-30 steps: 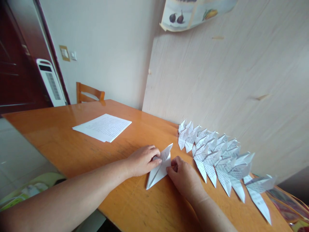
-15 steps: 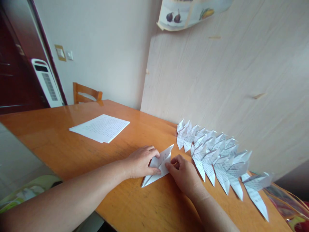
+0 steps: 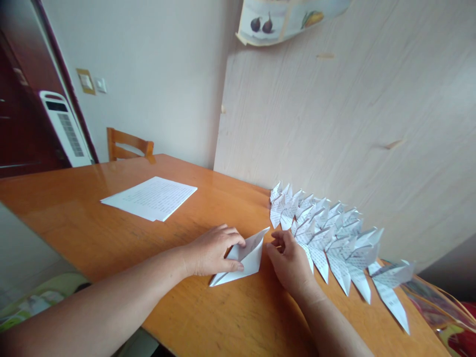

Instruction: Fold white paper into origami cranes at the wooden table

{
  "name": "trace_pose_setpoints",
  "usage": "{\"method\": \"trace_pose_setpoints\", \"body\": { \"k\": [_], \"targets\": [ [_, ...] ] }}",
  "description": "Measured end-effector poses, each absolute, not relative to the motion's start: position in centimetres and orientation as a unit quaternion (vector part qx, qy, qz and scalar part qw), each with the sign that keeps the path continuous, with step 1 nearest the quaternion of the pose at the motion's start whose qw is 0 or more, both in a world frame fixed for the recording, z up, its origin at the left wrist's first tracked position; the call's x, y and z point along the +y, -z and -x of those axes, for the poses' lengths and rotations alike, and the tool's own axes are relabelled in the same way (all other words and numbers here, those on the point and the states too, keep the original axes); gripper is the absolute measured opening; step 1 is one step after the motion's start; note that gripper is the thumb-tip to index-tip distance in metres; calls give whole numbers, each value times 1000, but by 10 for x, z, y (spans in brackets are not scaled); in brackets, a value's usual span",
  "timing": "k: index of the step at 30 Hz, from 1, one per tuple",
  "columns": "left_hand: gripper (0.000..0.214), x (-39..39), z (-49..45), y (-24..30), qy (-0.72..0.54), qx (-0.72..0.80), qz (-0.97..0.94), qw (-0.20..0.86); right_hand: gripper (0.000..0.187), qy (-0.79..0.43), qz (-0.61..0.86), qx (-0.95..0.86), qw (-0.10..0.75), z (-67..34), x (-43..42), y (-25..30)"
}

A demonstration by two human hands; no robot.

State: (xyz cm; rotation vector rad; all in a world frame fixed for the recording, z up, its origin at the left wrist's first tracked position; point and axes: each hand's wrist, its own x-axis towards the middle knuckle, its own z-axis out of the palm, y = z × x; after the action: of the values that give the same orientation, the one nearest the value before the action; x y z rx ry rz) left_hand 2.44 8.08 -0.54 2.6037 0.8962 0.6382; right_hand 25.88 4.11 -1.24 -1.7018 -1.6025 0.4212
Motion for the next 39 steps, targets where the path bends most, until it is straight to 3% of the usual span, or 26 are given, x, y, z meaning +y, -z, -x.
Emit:
{"method": "trace_pose_setpoints", "body": {
  "k": [2, 5, 8, 13, 22, 27, 32, 36, 39],
  "targets": [
    [40, 80, -23, 4, -218, 301, -913, 166, 45, -126, 641, -639, 406, -262, 41, 12],
    [37, 79, -22, 1, -208, 285, -918, 179, 59, -71, 562, -729, 384, -264, 37, 7],
    [35, 78, -19, -1, -201, 265, -925, 184, 51, -39, 506, -797, 326, -264, 34, 1],
    [38, 77, -15, -6, -199, 291, -921, 162, 28, -25, 539, -793, 282, -269, 33, -5],
    [20, 73, -12, -12, -217, 330, -918, 43, 23, -82, 616, -759, 192, -263, 14, -22],
    [15, 69, -15, -10, -193, 338, -921, 0, 12, -168, 620, -750, 158, -255, 2, -34],
    [16, 72, -16, -5, -203, 395, -896, -4, 41, -279, 588, -736, 186, -252, 2, -34],
    [34, 78, -11, 2, -198, 460, -865, 10, 34, -305, 603, -706, 210, -254, 10, -21],
    [32, 83, -9, 4, -196, 468, -861, 45, 27, -373, 596, -676, 222, -255, 14, -13]
  ]
}}
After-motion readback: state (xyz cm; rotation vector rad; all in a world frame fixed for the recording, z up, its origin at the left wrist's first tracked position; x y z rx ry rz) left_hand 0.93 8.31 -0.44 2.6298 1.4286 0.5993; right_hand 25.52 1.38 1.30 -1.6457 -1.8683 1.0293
